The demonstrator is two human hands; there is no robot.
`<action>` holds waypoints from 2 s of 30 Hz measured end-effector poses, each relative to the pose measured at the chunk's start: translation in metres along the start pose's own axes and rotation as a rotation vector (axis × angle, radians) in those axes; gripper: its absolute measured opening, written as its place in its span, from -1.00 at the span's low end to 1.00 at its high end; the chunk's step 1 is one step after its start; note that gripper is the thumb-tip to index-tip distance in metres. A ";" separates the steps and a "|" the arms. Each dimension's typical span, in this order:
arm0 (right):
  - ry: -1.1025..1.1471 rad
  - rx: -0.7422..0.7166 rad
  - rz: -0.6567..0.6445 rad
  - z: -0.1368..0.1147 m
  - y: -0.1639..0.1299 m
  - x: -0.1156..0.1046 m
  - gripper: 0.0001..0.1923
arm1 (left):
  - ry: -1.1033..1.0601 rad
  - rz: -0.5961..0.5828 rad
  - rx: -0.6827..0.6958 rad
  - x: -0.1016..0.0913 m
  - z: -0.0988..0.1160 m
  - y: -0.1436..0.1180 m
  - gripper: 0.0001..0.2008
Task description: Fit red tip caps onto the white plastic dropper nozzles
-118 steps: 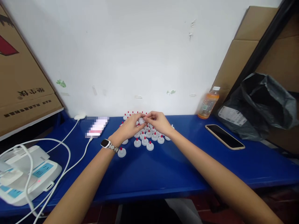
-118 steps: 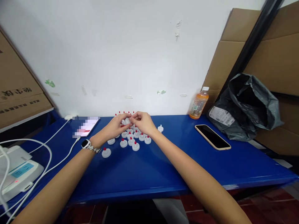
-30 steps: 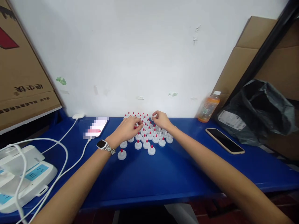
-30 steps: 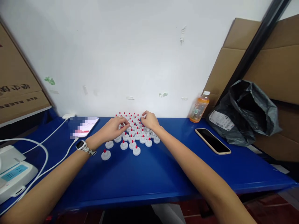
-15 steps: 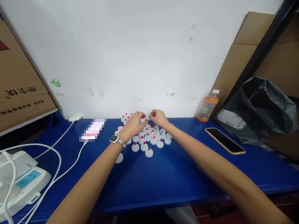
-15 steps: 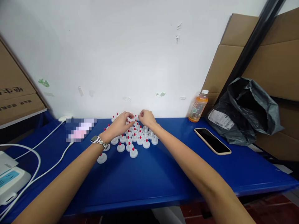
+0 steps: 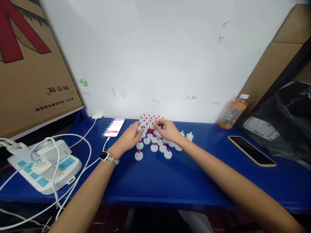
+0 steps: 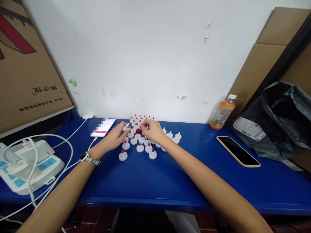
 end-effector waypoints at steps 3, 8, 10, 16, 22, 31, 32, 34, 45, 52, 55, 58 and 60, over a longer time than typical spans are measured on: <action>-0.275 -0.021 -0.148 -0.002 0.012 0.011 -0.84 | -0.047 -0.003 -0.025 0.001 -0.007 -0.004 -0.76; -0.535 0.009 -0.343 0.002 0.032 0.026 -0.83 | -0.006 0.006 -0.005 0.005 0.001 -0.006 -0.79; -0.590 0.019 -0.384 0.006 0.037 0.031 -0.83 | 0.036 0.021 -0.012 0.006 0.003 -0.007 -0.78; -0.591 0.023 -0.388 0.017 0.041 0.041 -0.86 | 0.087 0.005 -0.011 0.010 0.007 -0.009 -0.76; -0.318 0.026 -0.203 0.012 0.037 0.033 -0.86 | 0.101 -0.008 -0.003 0.010 0.009 -0.009 -0.75; 0.812 0.206 0.179 -0.002 -0.002 0.022 -0.65 | 0.119 -0.018 0.091 0.015 0.022 -0.012 -0.70; 0.825 0.216 0.198 -0.003 -0.005 0.022 -0.64 | 0.118 -0.020 0.100 0.015 0.024 -0.012 -0.70; 0.834 0.216 0.225 -0.006 -0.009 0.020 -0.64 | 0.110 -0.021 0.115 0.014 0.026 -0.013 -0.69; 0.716 0.088 0.314 -0.014 -0.011 0.024 -0.61 | 0.056 -0.012 0.195 0.015 0.029 -0.015 -0.71; 0.620 -0.020 0.331 -0.021 -0.007 0.023 -0.61 | -0.043 -0.008 0.191 0.010 0.034 -0.015 -0.71; 0.609 -0.007 0.291 -0.022 -0.006 0.019 -0.62 | -0.067 -0.006 0.157 0.010 0.035 -0.014 -0.66; 0.588 0.007 0.328 -0.016 -0.004 0.007 -0.64 | -0.035 0.062 0.105 0.006 0.031 -0.012 -0.47; 0.547 0.025 0.424 -0.006 -0.002 -0.004 -0.67 | 0.030 0.052 0.108 0.005 0.028 -0.012 -0.46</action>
Point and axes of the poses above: each hand's wrist, its own y-axis towards the middle knuckle, its own x-axis out of the palm, z = x × y, the point moved 3 cm from there along y, towards the middle knuckle, and after that the axes turned 10 degrees about -x, right-handed, at the moved point
